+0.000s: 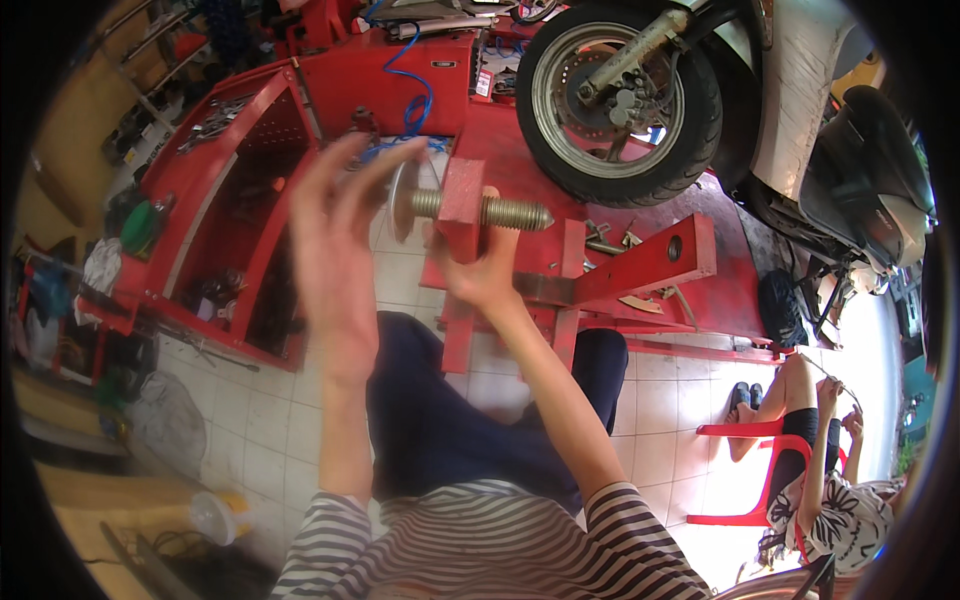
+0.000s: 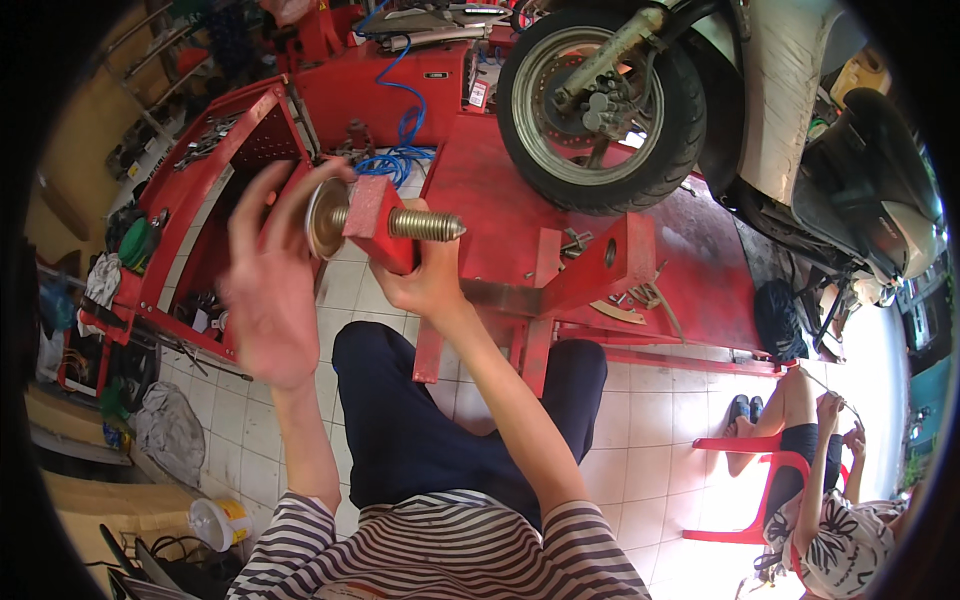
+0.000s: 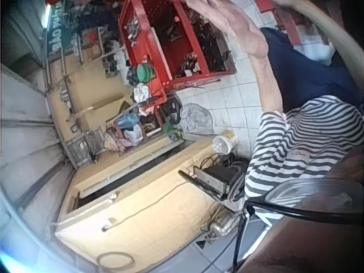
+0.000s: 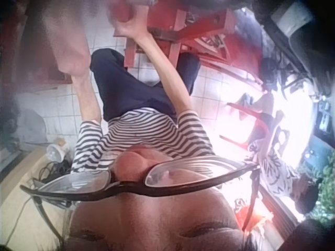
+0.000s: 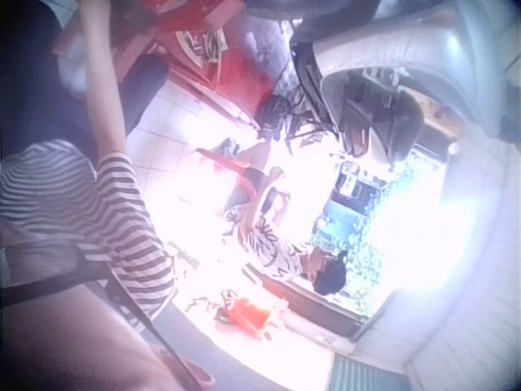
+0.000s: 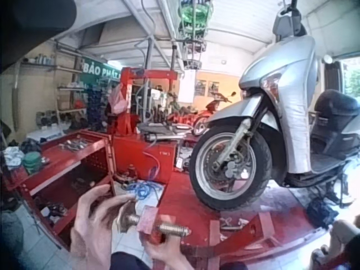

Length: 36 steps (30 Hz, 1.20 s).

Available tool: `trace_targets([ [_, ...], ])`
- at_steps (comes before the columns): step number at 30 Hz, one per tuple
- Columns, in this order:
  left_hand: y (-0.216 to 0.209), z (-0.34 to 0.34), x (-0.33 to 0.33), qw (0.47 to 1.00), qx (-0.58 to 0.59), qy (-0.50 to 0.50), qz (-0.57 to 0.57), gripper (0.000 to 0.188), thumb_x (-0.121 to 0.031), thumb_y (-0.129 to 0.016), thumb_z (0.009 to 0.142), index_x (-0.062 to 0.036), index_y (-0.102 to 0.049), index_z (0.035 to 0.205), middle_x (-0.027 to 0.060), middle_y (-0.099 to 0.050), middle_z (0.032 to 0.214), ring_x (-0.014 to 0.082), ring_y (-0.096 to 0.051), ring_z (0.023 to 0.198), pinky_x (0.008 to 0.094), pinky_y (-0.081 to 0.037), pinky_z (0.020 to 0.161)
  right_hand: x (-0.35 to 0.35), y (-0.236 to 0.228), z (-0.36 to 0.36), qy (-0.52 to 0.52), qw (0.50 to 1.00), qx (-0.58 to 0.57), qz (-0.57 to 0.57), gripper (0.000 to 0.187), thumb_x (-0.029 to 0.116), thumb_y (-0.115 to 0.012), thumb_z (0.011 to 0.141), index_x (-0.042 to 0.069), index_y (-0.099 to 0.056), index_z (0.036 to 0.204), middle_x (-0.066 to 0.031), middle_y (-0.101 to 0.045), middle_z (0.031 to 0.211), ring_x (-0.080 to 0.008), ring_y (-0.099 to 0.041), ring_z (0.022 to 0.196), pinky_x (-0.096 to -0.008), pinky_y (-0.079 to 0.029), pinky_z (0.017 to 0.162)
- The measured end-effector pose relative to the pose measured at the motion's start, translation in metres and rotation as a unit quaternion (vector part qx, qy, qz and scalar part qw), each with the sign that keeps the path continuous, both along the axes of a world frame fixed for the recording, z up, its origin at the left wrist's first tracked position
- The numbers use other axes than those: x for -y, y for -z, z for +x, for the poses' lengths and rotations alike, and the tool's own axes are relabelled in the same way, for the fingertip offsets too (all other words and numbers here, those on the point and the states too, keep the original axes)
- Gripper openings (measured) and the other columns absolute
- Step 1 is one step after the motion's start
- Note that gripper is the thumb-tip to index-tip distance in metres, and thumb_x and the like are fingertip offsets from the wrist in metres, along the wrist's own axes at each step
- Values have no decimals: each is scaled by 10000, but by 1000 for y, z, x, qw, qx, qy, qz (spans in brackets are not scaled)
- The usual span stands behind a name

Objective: The person picks up a curved metal part and sets it aside, then threads a large metal bolt through a red metal frame and spins a nut onto the bolt by hand.

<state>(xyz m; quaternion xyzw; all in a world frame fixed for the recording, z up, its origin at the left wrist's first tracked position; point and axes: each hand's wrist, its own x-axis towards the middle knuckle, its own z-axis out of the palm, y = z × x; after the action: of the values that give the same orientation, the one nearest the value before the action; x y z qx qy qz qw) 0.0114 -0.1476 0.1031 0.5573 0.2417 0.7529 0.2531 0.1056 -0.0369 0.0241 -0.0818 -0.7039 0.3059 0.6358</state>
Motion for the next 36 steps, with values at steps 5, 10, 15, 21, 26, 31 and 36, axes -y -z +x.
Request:
trace_targets([
  [5,-11,-11,8,957,66,137,249,832,-504,-452,936,129,-212,1418,255,-524,1199,356,-484,1178,444,-248,1124,2,2,-2,8,1000,-7,3,299,-1,-694,716,31,-543,972,-57,-581,828,-154,-565,725,-310,-458,656],
  [10,2,6,-11,989,-19,-125,-71,689,-394,-427,963,86,-257,1427,243,-489,1328,336,-442,1277,430,-270,1117,-11,8,-3,24,999,-13,19,376,42,-733,675,40,-588,1022,-82,-607,808,-211,-608,678,-332,-483,629],
  [15,-11,-9,5,983,-8,98,156,663,-378,-442,973,65,-261,1432,168,-554,1234,272,-507,1173,428,-298,1091,2,13,-3,-21,999,-17,-41,348,29,-704,695,40,-574,1017,-74,-592,835,-196,-586,700,-327,-465,623],
  [21,9,2,-11,955,-99,-224,-167,365,-218,-423,1017,37,-553,1243,112,-598,1148,202,-541,1091,340,-385,1008,-8,5,-6,20,1000,-20,8,351,39,-718,659,50,-590,986,-81,-586,794,-229,-595,666,-342,-459,606],
  [26,-8,-12,2,918,-236,-191,255,349,-206,-691,812,-7,-584,1079,187,-643,1080,337,-539,1142,451,-433,970,-6,-2,1,11,1000,-10,16,260,-9,-671,732,26,-539,954,-45,-557,818,-142,-542,734,-313,-447,663],
  [31,17,-10,8,958,-90,-262,69,392,-164,-522,901,29,-475,1239,174,-527,1213,320,-487,1185,443,-323,1070,-13,2,-6,38,999,-17,-4,307,73,-700,650,59,-586,934,-100,-572,768,-281,-573,644,-365,-437,585],
  [36,49,-8,-17,970,-132,-196,-64,582,-266,-653,845,22,-441,1305,157,-501,1263,243,-473,1208,395,-308,1068,-13,1,-1,59,998,18,12,285,13,-689,724,20,-559,977,-79,-579,830,-144,-570,747,-322,-465,667],
])
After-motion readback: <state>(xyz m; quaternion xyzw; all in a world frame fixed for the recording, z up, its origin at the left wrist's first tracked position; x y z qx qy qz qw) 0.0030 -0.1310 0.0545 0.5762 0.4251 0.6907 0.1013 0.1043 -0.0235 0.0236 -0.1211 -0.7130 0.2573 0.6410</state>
